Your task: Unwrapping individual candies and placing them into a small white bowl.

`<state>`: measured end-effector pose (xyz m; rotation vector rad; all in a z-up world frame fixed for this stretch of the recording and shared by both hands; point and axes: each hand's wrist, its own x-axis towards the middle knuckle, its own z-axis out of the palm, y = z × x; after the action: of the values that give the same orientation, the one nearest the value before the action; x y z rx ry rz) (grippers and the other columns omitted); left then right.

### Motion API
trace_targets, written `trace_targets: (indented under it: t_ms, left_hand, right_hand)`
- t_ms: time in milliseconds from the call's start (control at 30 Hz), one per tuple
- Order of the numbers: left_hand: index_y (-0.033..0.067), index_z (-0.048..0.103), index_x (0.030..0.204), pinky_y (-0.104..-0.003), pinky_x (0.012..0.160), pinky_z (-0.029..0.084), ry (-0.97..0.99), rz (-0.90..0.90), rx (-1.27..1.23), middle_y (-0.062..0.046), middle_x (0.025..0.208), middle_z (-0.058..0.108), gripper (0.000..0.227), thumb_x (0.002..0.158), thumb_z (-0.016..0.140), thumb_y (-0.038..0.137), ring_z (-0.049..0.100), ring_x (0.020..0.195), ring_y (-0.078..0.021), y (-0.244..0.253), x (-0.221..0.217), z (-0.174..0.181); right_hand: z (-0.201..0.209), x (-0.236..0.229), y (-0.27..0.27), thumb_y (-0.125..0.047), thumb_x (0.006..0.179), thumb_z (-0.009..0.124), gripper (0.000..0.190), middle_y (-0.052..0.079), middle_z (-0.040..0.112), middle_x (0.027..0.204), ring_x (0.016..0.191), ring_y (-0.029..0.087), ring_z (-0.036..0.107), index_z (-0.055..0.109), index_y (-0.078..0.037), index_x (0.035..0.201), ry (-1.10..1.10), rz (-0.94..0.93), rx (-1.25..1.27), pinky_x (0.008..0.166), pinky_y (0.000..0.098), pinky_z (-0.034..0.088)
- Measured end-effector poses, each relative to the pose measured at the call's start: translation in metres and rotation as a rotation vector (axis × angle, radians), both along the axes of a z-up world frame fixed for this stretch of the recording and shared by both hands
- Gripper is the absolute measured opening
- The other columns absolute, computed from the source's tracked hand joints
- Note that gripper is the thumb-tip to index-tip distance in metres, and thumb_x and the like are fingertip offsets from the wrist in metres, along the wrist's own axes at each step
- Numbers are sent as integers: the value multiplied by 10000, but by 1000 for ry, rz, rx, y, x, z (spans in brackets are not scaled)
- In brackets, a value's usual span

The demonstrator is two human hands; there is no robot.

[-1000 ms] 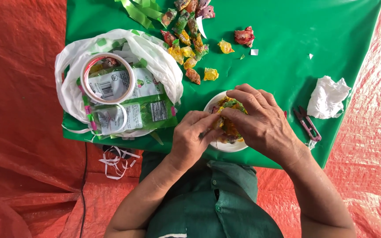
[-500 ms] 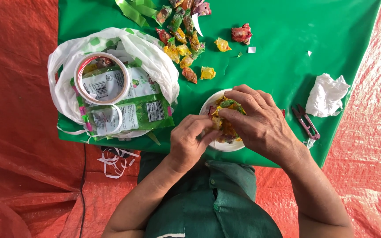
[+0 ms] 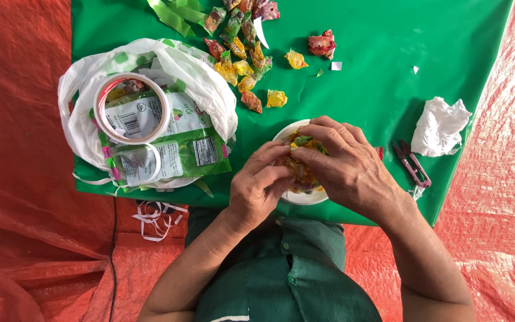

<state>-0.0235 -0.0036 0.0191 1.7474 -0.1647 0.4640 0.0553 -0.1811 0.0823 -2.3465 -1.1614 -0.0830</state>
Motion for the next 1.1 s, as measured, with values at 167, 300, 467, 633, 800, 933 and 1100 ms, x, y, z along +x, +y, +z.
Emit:
trace_targets:
  t_ms: [167, 300, 467, 633, 800, 933, 1100]
  left_hand:
    - [58, 745, 1013, -482, 923, 617, 51, -2, -66, -157, 1193, 749, 120, 928, 794, 127, 693, 1180, -418, -2, -1, 3]
    - [41, 751, 1077, -470, 959, 601, -27, 15, 33, -175, 1214, 742, 159, 945, 775, 127, 686, 1197, -422, -1, 1, 2]
    - [13, 695, 1181, -599, 1223, 476, 4, -118, 179, -214, 1455, 560, 219, 1026, 689, 168, 511, 1420, -501, 11, -6, -15]
    - [-15, 626, 1193, -596, 1243, 446, 29, -169, 135, -237, 1461, 552, 274, 1074, 583, 228, 521, 1420, -492, 9, -4, -12]
    - [-12, 617, 1239, -550, 1188, 511, 23, -136, 172, -207, 1392, 620, 286, 1068, 603, 215, 562, 1384, -482, 7, -5, -10]
    - [-12, 561, 1379, -519, 1187, 531, 35, -145, 201, -173, 1416, 616, 399, 1083, 595, 253, 584, 1392, -441, 5, -6, -15]
    - [4, 596, 1417, -512, 1165, 444, -52, 51, 328, -188, 1468, 608, 478, 1094, 498, 342, 544, 1396, -426, -18, -8, -28]
  right_hand:
    - [4, 2, 0, -119, 1004, 621, 155, 126, 623, 1285, 1250, 370, 604, 718, -137, 1123, 27, 12, 13, 977, 471, 479]
    - [3, 4, -4, -119, 1019, 594, 208, 142, 615, 1316, 1260, 394, 596, 695, -118, 1201, 88, 14, 39, 973, 490, 477]
    - [14, 10, -19, -64, 1044, 531, 378, 211, 517, 1453, 1376, 424, 538, 525, -95, 1421, 223, 67, -79, 1034, 550, 448]
    - [7, 8, -18, -389, 1031, 552, 534, 195, 507, 1498, 1417, 434, 506, 496, -92, 1471, 223, 98, -126, 1110, 554, 391]
    - [-6, 3, -19, -501, 1033, 488, 576, 206, 532, 1461, 1405, 424, 523, 538, -92, 1435, 185, 135, -71, 1084, 578, 431]
    - [-12, 0, -19, -416, 1059, 490, 458, 184, 563, 1433, 1376, 394, 555, 606, -96, 1366, 168, 111, -23, 1085, 542, 442]
    - [-20, -2, -12, -451, 1000, 615, 456, 144, 670, 1276, 1249, 374, 644, 702, -86, 1258, 84, 36, 137, 1036, 481, 449]
